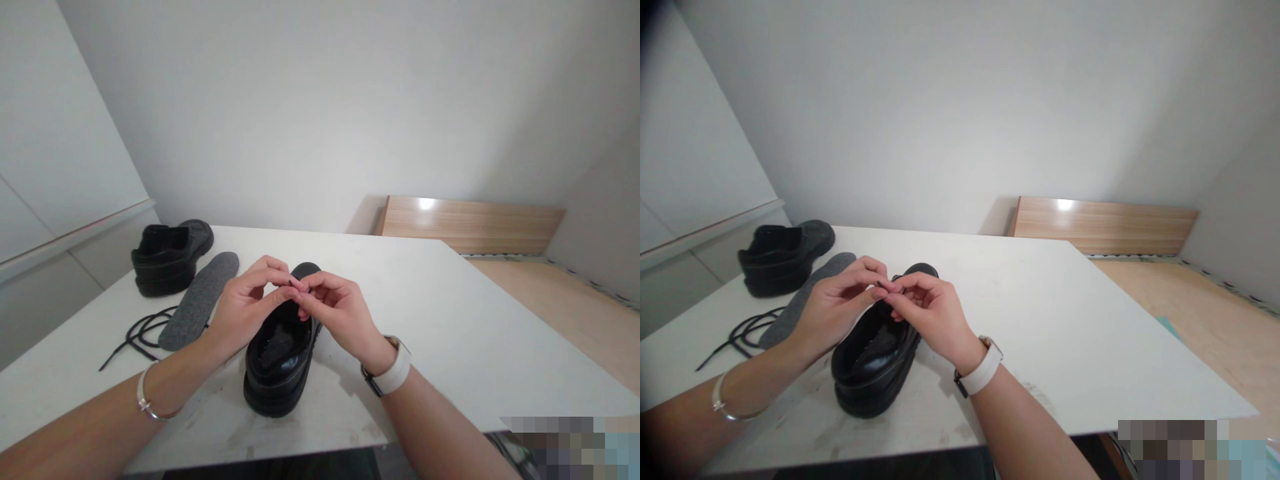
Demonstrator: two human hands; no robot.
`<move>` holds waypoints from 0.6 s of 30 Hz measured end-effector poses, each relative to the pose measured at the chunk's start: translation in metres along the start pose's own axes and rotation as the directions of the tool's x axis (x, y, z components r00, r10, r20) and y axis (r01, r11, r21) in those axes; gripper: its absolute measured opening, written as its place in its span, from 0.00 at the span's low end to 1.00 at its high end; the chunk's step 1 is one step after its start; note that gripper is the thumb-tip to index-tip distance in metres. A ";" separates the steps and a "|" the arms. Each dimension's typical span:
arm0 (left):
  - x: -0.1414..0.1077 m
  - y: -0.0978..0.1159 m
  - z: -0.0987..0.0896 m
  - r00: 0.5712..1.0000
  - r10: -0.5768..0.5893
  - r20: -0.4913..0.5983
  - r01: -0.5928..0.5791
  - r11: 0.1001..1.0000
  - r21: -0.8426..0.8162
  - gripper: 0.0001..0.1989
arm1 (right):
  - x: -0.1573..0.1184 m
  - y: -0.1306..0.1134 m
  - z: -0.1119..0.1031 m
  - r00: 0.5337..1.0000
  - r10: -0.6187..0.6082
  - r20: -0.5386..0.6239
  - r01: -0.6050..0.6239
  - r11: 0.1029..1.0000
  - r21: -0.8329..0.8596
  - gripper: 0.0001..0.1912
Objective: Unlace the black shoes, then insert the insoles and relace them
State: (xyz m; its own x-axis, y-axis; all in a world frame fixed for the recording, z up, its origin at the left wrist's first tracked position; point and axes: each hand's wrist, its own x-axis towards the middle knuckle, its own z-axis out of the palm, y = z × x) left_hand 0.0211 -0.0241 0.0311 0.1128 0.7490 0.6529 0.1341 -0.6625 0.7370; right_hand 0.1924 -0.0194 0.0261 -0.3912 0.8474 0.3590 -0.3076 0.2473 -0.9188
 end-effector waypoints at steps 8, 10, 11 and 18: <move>-0.011 -0.005 -0.004 0.986 -0.167 0.026 0.162 0.976 0.148 0.09 | 0.002 0.001 -0.001 0.996 -0.025 -0.084 0.023 0.999 -0.028 0.12; -0.010 -0.004 -0.005 0.987 -0.154 0.033 0.142 0.961 0.236 0.07 | 0.002 0.000 -0.001 0.996 -0.017 -0.092 0.016 1.000 -0.007 0.12; -0.009 -0.004 -0.005 0.989 -0.145 0.027 0.133 0.957 0.256 0.07 | 0.001 -0.001 -0.001 0.995 -0.015 -0.098 0.016 1.000 0.011 0.12; -0.010 -0.003 -0.006 0.979 -0.202 0.017 0.198 0.973 0.122 0.07 | 0.003 0.002 -0.012 0.983 0.048 -0.179 -0.016 0.985 0.173 0.13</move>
State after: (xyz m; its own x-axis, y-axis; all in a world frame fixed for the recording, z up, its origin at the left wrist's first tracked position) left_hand 0.0136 -0.0294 0.0236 0.0999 0.8672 0.4878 0.2724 -0.4953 0.8249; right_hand 0.2011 -0.0100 0.0231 -0.2437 0.9286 0.2798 -0.4466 0.1486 -0.8823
